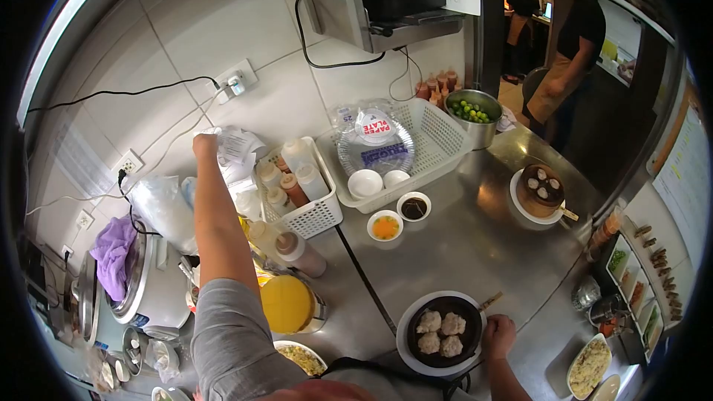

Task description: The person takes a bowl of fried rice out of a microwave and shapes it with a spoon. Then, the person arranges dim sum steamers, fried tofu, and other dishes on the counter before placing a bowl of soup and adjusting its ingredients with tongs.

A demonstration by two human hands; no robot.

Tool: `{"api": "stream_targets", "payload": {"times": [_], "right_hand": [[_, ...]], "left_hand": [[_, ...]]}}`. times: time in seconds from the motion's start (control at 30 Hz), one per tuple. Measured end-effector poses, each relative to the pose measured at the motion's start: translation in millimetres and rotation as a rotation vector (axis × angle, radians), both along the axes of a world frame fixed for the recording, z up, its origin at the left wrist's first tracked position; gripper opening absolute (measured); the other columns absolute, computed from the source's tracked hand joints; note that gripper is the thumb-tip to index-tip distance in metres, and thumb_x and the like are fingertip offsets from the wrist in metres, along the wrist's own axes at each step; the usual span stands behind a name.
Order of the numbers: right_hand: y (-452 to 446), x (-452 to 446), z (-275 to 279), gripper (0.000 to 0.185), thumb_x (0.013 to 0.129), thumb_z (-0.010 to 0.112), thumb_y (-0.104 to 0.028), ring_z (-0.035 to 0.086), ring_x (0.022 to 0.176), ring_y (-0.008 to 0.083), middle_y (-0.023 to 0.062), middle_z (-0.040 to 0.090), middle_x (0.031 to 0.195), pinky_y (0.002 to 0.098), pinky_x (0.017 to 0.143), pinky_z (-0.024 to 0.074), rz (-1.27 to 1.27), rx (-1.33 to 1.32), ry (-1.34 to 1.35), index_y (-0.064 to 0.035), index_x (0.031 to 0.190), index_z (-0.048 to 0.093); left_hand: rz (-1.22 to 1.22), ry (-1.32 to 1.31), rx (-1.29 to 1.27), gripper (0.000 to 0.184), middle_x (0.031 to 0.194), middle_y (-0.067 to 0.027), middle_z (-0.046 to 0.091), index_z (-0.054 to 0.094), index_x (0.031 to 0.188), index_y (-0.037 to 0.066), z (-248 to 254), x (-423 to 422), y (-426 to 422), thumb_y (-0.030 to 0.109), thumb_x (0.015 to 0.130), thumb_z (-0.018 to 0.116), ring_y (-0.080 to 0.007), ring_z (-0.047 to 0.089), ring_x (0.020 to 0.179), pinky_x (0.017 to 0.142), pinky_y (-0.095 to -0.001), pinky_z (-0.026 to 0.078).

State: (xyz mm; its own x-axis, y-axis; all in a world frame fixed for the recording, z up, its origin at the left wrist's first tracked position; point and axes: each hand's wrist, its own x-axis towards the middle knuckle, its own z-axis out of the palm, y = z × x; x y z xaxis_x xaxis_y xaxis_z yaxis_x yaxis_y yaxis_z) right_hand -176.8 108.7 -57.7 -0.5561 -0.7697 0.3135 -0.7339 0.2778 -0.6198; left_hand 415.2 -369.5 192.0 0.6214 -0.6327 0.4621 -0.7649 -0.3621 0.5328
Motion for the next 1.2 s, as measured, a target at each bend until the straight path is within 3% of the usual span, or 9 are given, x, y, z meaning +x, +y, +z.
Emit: {"api": "stream_targets", "payload": {"times": [0.13,0.47,0.63,0.77,0.83,1.0,1.07,1.13,1.2], "right_hand": [[0,2,2,0.003,0.069,0.051,-0.006,0.052,0.07,0.0284,0.009,0.056,0.068,0.0379,0.062,0.0407,-0.011,-0.002,0.002,-0.0075,0.068,0.053],[1,4,9,0.003,0.068,0.051,-0.005,0.05,0.068,0.0292,0.0096,0.055,0.069,0.0385,0.061,0.0398,0.036,-0.062,0.048,-0.0076,0.068,0.053],[3,2,12,0.005,0.069,0.051,-0.008,0.051,0.07,0.0292,0.0082,0.056,0.071,0.0386,0.063,0.041,0.022,-0.046,0.008,-0.0088,0.07,0.055],[3,2,12,0.006,0.07,0.05,-0.01,0.052,0.072,0.0294,0.0078,0.057,0.072,0.0395,0.064,0.0415,0.023,-0.001,-0.003,-0.0096,0.071,0.056],[3,2,12,0.006,0.071,0.05,-0.01,0.052,0.072,0.0296,0.0084,0.057,0.073,0.0403,0.064,0.0413,0.033,0.005,-0.006,-0.0095,0.072,0.056],[4,2,11,0.01,0.072,0.051,-0.011,0.053,0.073,0.0294,0.011,0.057,0.074,0.0399,0.065,0.0422,0.003,-0.002,-0.023,-0.0103,0.081,0.055],[6,2,17,0.013,0.072,0.051,-0.011,0.054,0.074,0.0291,0.0117,0.057,0.074,0.0389,0.066,0.043,0.002,0.005,-0.066,-0.0097,0.084,0.055],[11,-2,21,0.016,0.072,0.051,-0.01,0.055,0.074,0.0289,0.0125,0.058,0.075,0.0377,0.066,0.044,0.052,0.018,-0.131,-0.0086,0.088,0.055],[14,-10,20,0.018,0.073,0.05,-0.01,0.056,0.074,0.0283,0.0137,0.058,0.077,0.0369,0.066,0.0444,0.117,-0.027,-0.24,-0.0066,0.09,0.055]], "left_hand": [[-0.069,-0.02,0.205,0.017,0.073,-0.014,0.061,0.06,0.081,0.003,-18,-14,14,0.014,0.07,0.053,-0.0264,0.06,0.071,0.061,-0.0347,0.047],[-0.101,-0.074,0.759,0.048,0.128,-0.0083,0.036,0.043,0.12,0.018,-37,20,-17,0.041,0.079,0.035,-0.026,0.034,0.118,0.091,-0.0459,0.031],[0.108,-0.185,0.775,0.048,0.129,-0.0071,0.035,0.045,0.119,0.015,56,-110,119,0.039,0.078,0.042,-0.026,0.034,0.118,0.089,-0.0448,0.033],[-0.661,-0.873,0.654,0.042,0.096,-0.0188,0.056,0.06,0.092,0.003,100,-122,67,0.04,0.078,0.045,-0.0321,0.053,0.09,0.079,-0.0379,0.041],[-0.928,0.031,0.137,0.035,0.065,0.0013,0.05,0.056,0.095,0.005,173,-214,138,0.034,0.077,0.055,-0.0072,0.044,0.059,0.051,-0.0206,0.035],[-1.379,0.752,-0.447,0.04,0.096,-0.0076,0.045,0.044,0.104,0.005,276,-337,158,0.028,0.075,0.06,-0.0238,0.05,0.08,0.062,-0.0298,0.043],[-1.195,1.113,-0.559,0.035,0.099,-0.0082,0.043,0.045,0.1,0.006,306,-360,148,0.022,0.074,0.062,-0.0251,0.049,0.077,0.055,-0.031,0.043],[-1.066,1.289,-0.675,0.032,0.098,-0.0087,0.043,0.045,0.098,0.006,321,-371,143,0.018,0.074,0.062,-0.0247,0.048,0.076,0.049,-0.0305,0.041],[-1.132,1.298,-0.686,0.016,0.072,-0.0057,0.049,0.048,0.086,0.007,320,-367,123,0.017,0.077,0.057,-0.0176,0.049,0.06,0.046,-0.0258,0.039]]}}
